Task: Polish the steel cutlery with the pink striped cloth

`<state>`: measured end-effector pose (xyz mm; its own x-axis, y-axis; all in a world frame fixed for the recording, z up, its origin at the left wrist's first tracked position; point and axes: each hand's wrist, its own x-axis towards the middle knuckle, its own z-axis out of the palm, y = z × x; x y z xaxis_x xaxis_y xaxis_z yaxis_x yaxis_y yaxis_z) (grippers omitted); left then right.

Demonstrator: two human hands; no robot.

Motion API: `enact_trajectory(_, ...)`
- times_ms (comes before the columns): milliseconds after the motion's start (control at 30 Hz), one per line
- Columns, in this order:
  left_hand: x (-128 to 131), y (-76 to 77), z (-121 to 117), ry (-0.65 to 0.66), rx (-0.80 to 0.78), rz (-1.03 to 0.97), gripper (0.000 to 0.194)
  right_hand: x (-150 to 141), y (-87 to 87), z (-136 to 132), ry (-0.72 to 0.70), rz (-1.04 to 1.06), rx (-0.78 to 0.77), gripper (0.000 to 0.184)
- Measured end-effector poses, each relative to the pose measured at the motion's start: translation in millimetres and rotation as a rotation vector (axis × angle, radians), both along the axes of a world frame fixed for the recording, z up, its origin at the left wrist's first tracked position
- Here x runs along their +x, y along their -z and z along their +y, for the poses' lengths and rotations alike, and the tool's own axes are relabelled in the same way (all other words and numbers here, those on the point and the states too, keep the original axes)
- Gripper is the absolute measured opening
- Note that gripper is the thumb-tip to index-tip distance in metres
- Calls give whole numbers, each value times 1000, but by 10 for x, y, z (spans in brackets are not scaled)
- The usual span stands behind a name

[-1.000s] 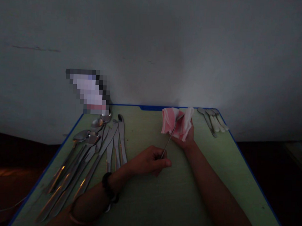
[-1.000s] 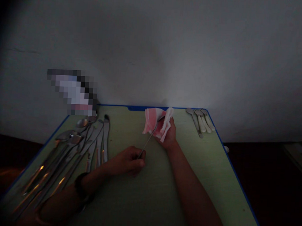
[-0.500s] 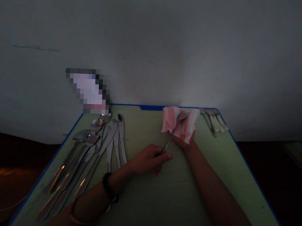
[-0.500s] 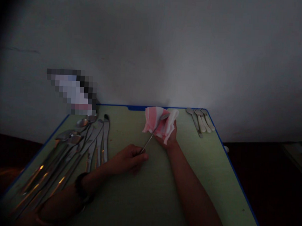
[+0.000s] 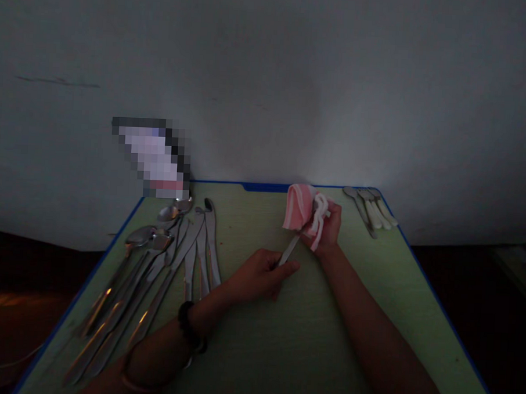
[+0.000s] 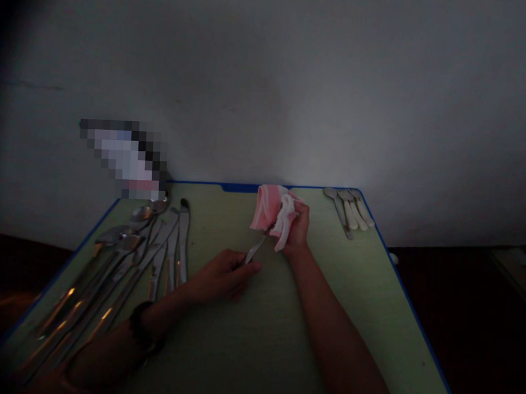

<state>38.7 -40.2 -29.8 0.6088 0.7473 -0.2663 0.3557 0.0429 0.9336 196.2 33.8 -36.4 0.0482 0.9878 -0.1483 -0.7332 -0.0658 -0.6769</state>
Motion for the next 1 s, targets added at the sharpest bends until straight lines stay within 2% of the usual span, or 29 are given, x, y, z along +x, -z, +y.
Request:
enact_trajectory(167, 5, 1, -9, 1, 43, 41, 45, -6, 31, 13, 45, 11, 19, 20)
enact_trajectory(367, 0, -2, 10, 15, 39, 33, 49, -18, 12, -11, -46, 31, -24, 23)
enact_trajectory(633, 10, -16, 8, 1, 50, 39, 50, -4, 40, 29, -48, 81, -53, 21)
enact_trajectory(800, 16, -9, 5, 8, 66, 46, 47, -22, 76, 40, -44, 11, -71, 25)
enact_trajectory(1000, 15, -2, -2, 30, 86, 55, 45, -30, 59, 15, -11, -31, -64, 21)
